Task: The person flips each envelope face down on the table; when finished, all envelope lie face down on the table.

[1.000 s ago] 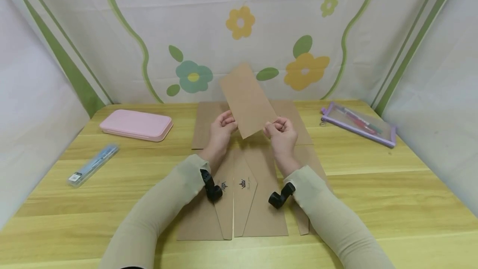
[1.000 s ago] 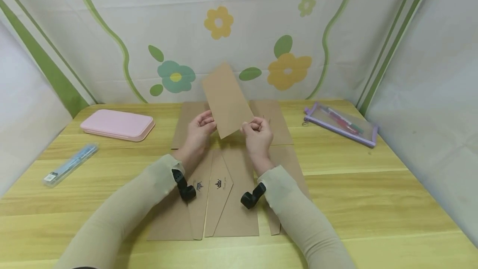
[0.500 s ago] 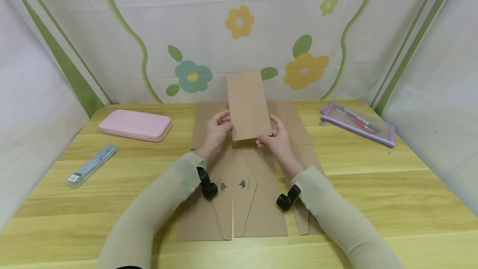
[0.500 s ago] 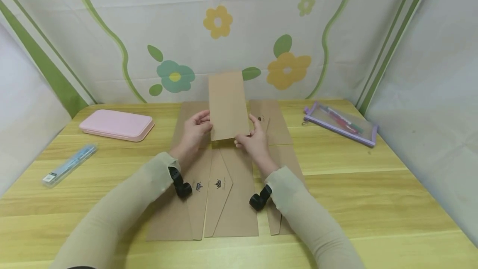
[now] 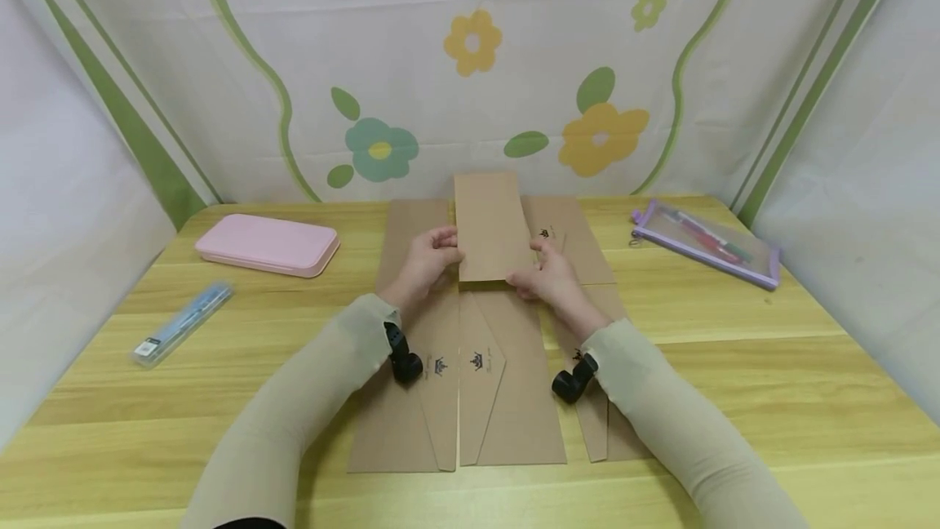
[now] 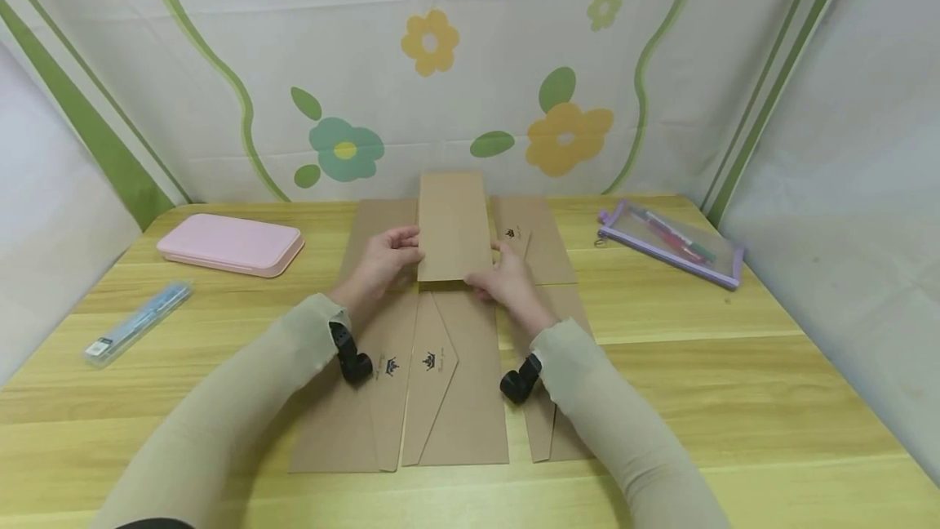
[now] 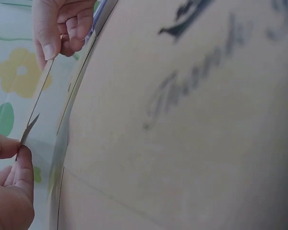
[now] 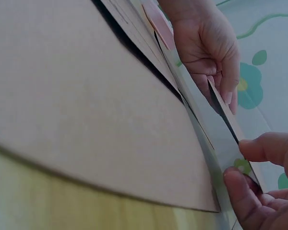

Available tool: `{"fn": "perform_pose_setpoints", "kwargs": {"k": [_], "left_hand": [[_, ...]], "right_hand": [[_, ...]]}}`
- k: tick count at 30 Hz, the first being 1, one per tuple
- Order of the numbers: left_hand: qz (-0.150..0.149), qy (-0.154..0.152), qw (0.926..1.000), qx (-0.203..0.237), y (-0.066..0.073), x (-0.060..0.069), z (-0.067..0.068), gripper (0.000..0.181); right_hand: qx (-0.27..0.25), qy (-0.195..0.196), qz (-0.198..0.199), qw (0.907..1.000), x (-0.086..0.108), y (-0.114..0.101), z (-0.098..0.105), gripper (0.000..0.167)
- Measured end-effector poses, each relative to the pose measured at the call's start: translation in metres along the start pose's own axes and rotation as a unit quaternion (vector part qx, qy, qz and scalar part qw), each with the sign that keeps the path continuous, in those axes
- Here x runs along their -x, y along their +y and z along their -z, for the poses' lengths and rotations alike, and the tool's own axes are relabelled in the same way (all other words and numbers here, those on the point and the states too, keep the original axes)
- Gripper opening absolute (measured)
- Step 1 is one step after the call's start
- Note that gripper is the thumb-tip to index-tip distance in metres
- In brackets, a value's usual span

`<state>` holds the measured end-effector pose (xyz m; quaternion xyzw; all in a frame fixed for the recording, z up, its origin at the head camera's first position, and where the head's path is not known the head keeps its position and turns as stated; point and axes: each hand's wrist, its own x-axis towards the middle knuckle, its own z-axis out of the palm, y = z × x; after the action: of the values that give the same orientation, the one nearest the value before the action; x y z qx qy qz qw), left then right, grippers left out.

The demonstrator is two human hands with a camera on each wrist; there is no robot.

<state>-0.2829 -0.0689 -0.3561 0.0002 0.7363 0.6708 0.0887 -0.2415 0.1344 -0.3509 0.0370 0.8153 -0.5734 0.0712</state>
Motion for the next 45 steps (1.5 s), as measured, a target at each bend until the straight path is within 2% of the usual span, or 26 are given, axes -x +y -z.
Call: {"fn": "perform_pose_setpoints", "kwargs": {"k": [6,12,21,30,36,40,45], "left_hand": [[-0.008,0.003,0.9992,-0.039,-0.005,-0.005,0.001,0.045],[-0.004,-0.007,0.997,-0.077,-0.007,-0.006,0.0,0.045],[0.003,-0.026,0.9961,-0.084,-0.008,-0.005,-0.002,0.052],[0.006,-0.021,0.995,-0.098,-0.01,-0.005,-0.003,0.061],[0.012,-0.02,0.9965,-0.08,-0.009,-0.003,-0.004,0.062],[0.006,-0.022,0.9971,-0.072,-0.008,-0.001,-0.006,0.058],[-0.015,-0.038,0.9971,-0.065,-0.003,0.0,-0.009,0.057]], "right_hand": [[0.084,-0.001,-0.02,0.9962,-0.005,-0.004,0.002,0.079],[0.113,-0.006,-0.032,0.9931,-0.01,-0.003,0.002,0.074],[0.143,-0.002,-0.028,0.9893,-0.011,0.0,0.0,0.074],[0.156,-0.001,-0.022,0.9875,-0.011,0.003,-0.001,0.068],[0.149,0.005,-0.019,0.9886,-0.011,0.004,-0.001,0.064],[0.149,0.005,-0.021,0.9887,-0.01,0.004,0.0,0.063],[0.147,0.01,-0.022,0.9888,-0.01,0.002,0.001,0.065]]}}
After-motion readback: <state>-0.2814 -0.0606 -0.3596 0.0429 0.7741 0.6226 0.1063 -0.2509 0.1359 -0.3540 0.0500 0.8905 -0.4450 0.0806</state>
